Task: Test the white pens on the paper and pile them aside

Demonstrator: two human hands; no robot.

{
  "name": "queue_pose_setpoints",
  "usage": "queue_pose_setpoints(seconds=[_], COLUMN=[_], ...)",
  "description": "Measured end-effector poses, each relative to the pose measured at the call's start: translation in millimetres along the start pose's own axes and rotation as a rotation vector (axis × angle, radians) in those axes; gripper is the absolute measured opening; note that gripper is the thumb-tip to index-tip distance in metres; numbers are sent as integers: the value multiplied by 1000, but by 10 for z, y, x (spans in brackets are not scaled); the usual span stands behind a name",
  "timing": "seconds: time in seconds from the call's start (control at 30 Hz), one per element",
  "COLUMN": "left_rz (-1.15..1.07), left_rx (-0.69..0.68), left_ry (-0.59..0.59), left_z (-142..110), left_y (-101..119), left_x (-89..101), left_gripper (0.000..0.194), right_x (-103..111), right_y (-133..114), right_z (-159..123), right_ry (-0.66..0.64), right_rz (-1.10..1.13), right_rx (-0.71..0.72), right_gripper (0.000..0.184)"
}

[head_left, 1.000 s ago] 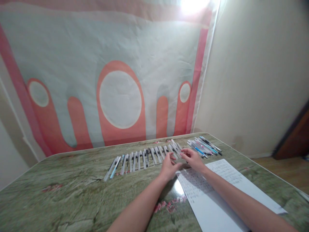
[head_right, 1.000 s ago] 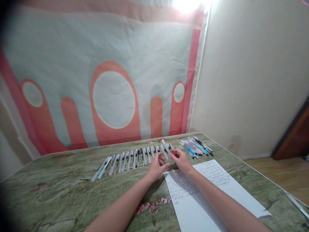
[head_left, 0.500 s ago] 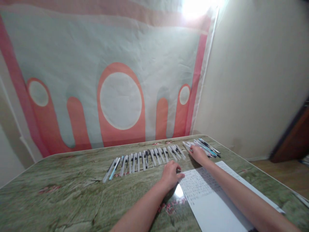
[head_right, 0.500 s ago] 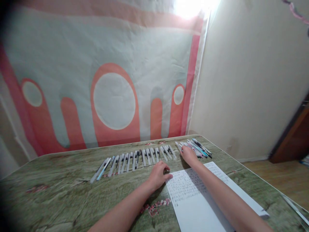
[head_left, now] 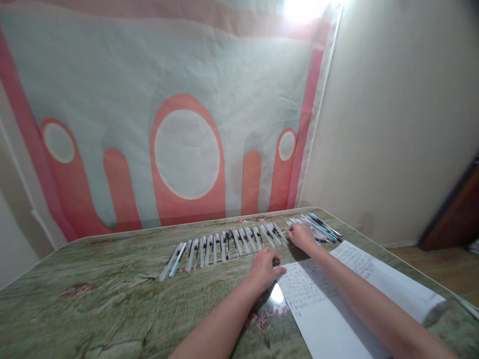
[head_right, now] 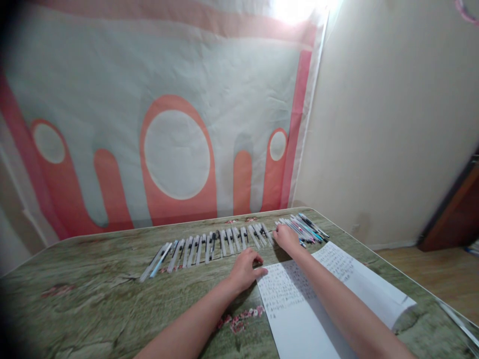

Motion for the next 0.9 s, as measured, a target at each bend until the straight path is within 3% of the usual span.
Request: queue_pose_setpoints(seconds=[0.1, 0.37, 0.53, 0.6, 0.67, 0.77, 0.9], left_rz=[-1, -56, -262, -401, -558, -765, -865], left_rx=[-3, 5, 79, 148, 236, 356, 389], left_ry=[-11, 11, 157, 240, 307, 372, 425], left_z=[4, 13, 61, 96, 131, 166, 177], left_y=[-8, -24, -82, -141, -202, -262, -280], left_x=[1, -4, 15, 27, 35, 49, 85], left_gripper=[26, 25, 20, 22, 27, 36, 34], right_x=[-104, -258, -239, -189, -128, -46, 16], right_y=[-134, -155, -135, -170, -246, -402, -566], right_z=[110, 110, 104, 99, 69, -45, -222], right_ry=[-87, -59, -24, -18, -103, -394, -680], right_rz=[95, 127, 173, 324, 589, 907, 980], right_rx=[-8, -37, -71, -50, 44, 222, 363], right_gripper=[27, 22, 20, 23, 28, 36, 36])
Point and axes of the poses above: each hand's wrist, its own z-axis towards the middle knuckle, its own x-axis out of the back of the hand, y = z × x, the point moved 3 cm from there along z, towards the middle knuckle, and after that the axes turned 8 degrees about -x, right-handed, at the moved point
